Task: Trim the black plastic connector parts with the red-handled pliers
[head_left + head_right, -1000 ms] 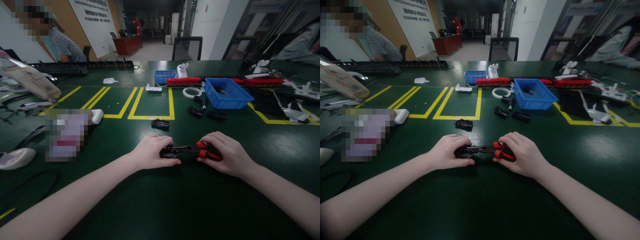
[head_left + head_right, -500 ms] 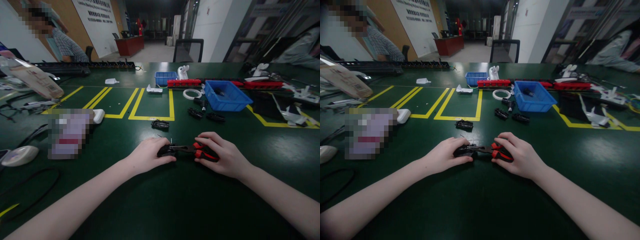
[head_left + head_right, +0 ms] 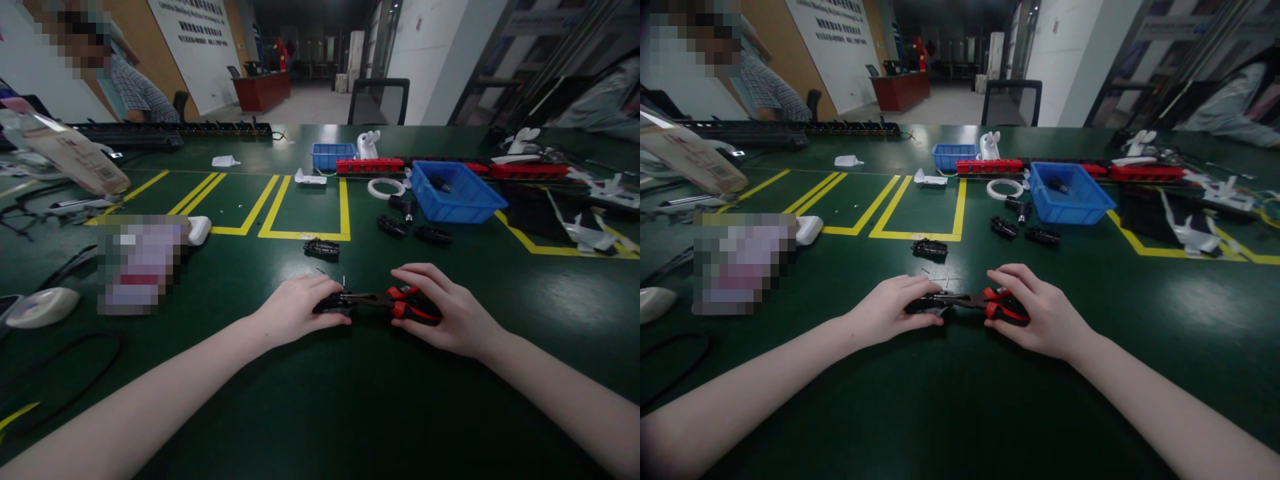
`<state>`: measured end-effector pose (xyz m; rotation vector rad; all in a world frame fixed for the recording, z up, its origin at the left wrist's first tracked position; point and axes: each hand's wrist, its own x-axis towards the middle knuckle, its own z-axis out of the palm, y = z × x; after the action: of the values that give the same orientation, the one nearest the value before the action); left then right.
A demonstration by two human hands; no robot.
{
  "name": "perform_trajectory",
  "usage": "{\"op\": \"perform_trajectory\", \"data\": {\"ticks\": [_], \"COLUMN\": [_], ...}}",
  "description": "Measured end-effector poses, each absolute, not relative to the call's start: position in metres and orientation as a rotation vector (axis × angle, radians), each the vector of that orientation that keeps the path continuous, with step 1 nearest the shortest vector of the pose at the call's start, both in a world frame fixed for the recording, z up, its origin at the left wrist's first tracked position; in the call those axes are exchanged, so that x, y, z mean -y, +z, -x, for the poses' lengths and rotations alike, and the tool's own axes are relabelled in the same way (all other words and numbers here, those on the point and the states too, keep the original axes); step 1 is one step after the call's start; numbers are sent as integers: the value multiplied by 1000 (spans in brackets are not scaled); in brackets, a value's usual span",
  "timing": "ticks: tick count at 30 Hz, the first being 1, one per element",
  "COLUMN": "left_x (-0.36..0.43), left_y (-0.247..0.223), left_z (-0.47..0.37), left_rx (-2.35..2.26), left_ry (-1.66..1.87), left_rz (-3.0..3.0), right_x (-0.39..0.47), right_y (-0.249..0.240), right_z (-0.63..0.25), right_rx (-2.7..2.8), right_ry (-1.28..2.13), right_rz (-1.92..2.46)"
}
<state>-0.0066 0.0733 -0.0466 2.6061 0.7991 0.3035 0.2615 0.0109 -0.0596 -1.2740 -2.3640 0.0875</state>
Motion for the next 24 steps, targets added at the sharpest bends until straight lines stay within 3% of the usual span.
{"op": "perform_trajectory", "data": {"ticks": [24], "left_x": [-74], "left_y": [-44], "left_z": [8], "left_rx": [-780], "left_ry": [332], "left_rz": [-2359], "right_x": [-11], "right_y": [-61], "right_z": [-264], "right_rx": [2375], "right_ry": [37], "right_rz": [1176]}}
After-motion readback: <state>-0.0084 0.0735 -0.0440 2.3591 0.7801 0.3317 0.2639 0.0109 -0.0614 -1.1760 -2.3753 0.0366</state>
